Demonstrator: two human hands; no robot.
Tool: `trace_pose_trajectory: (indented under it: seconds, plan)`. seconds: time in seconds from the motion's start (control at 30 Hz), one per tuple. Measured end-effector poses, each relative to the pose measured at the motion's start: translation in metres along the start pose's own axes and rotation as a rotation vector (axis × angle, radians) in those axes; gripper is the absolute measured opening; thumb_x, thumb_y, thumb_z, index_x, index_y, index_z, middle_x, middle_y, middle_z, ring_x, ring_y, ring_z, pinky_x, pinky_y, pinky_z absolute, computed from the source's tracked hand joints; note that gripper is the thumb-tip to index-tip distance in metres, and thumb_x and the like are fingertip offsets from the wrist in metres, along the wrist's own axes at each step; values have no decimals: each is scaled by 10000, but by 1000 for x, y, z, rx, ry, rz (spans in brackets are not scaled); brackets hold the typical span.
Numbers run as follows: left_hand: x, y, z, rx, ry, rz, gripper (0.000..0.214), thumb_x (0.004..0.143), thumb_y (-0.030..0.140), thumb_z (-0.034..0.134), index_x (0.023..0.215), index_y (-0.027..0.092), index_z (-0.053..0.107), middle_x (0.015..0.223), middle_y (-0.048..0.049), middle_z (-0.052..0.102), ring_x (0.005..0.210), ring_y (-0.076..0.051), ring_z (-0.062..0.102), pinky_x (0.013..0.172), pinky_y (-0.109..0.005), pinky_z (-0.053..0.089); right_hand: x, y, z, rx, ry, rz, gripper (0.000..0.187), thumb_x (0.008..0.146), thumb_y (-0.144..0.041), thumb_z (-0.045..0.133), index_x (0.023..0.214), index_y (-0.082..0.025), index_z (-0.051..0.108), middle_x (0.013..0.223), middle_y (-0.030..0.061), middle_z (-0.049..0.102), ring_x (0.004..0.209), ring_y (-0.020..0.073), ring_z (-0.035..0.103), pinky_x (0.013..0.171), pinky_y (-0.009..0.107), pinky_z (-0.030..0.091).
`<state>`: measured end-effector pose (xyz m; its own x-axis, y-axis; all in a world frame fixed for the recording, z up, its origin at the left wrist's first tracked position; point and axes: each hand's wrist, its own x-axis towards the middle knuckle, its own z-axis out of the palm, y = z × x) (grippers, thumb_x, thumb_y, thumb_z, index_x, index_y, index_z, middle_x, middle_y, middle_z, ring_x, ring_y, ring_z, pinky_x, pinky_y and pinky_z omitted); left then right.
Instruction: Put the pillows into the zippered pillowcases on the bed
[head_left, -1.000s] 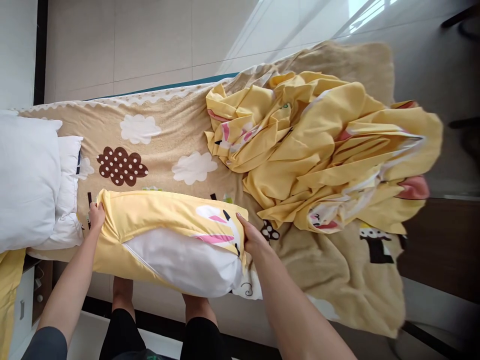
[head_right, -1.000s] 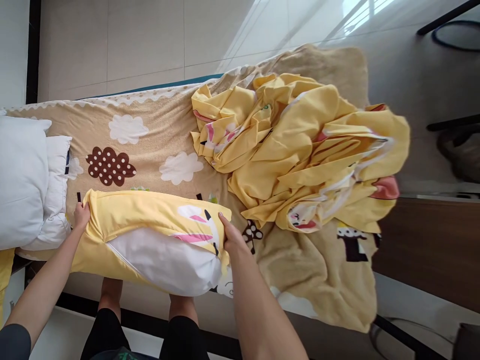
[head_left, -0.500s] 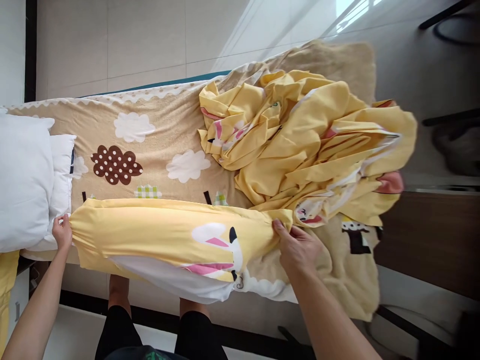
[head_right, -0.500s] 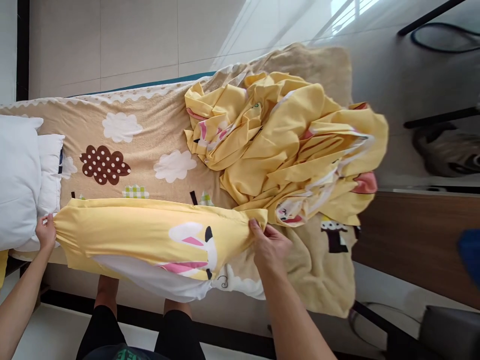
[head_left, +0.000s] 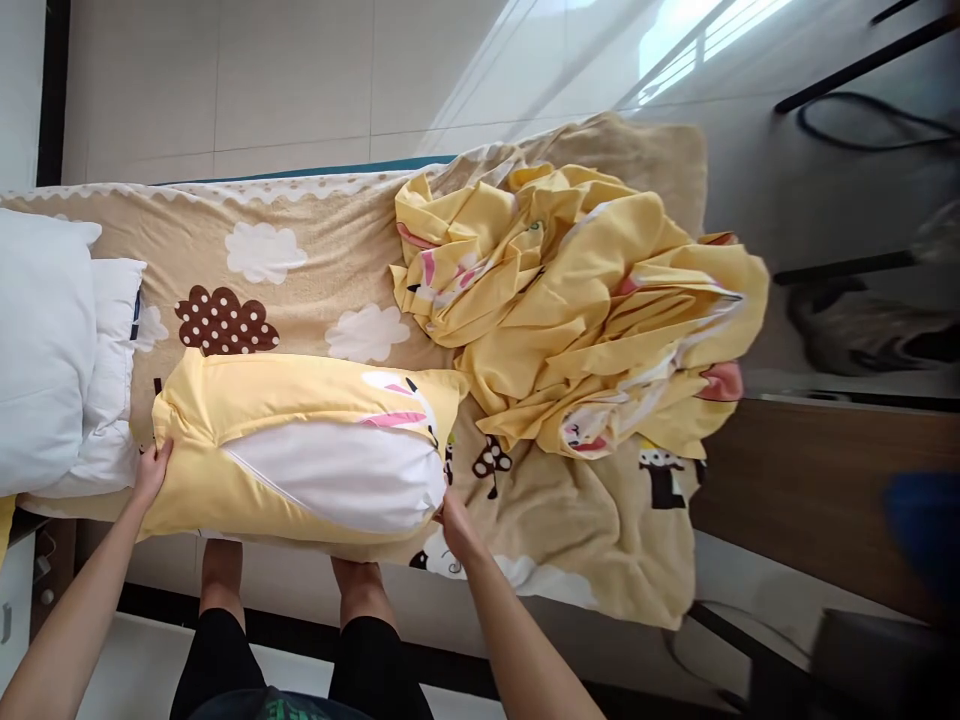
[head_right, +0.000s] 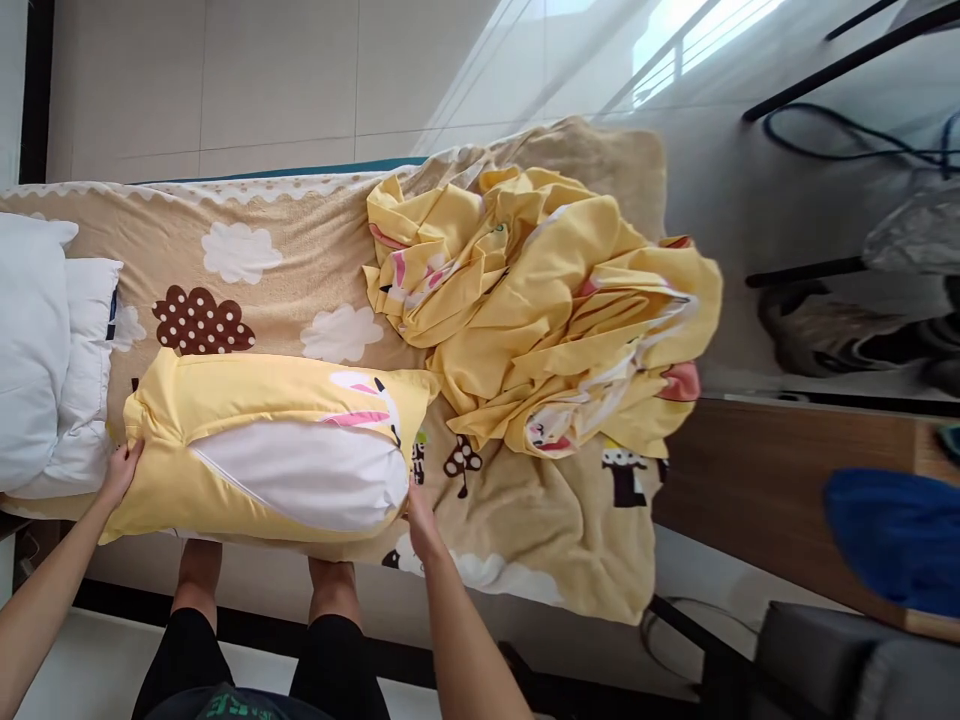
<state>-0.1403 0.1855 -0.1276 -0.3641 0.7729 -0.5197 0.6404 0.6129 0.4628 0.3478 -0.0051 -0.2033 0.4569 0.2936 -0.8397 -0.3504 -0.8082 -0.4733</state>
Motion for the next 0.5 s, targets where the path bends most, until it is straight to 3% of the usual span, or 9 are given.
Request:
trace_pose_trajectory:
  seconds: [0.07,0.2,0.27,0.37,0.43,0.5]
  plan:
    - [-3,-1,5,29,132,-8,372,796,458,614,548,209,493,516,7,472,645,-195,506,717,-330,435,-2,7,12,72,-51,31,463,749,-685,558,868,-256,683,890,88,754,967,273,691,769,390,567]
    - [7,22,5,15,486,5,364,869,423,472,578,232,366,558,39,380,631,-154,393,722,-317,397,-2,-4,7,183,-117,55,428,707,-641,616,861,-248,688,835,80,756,922,281,709,787,408,587]
    - [11,44,-8,-20,621,23,352,882,429,440,603,231,358,588,43,376,635,-143,371,726,-311,402,-5,-19,-10,232,-131,49,393,683,-602,655,854,-250,687,804,65,753,869,277,715,778,415,595]
    - [5,80,-48,-219,755,77,358,858,468,506,623,215,415,602,46,402,628,-131,403,712,-303,435,-21,-46,-44,342,-149,31,344,639,-505,736,875,-258,693,779,37,751,775,263,713,745,412,601]
    - [-6,97,-82,-414,721,48,353,834,520,572,693,199,526,633,33,490,646,-141,490,699,-308,475,-40,-62,-65,381,-129,2,361,616,-480,771,902,-271,701,787,27,750,734,260,704,713,407,600]
    - [-15,104,-109,-558,497,-82,362,803,563,636,835,203,636,697,12,603,700,-172,583,698,-327,521,-56,-75,-77,342,-49,-95,362,621,-527,765,882,-285,698,766,21,734,706,255,689,674,392,586]
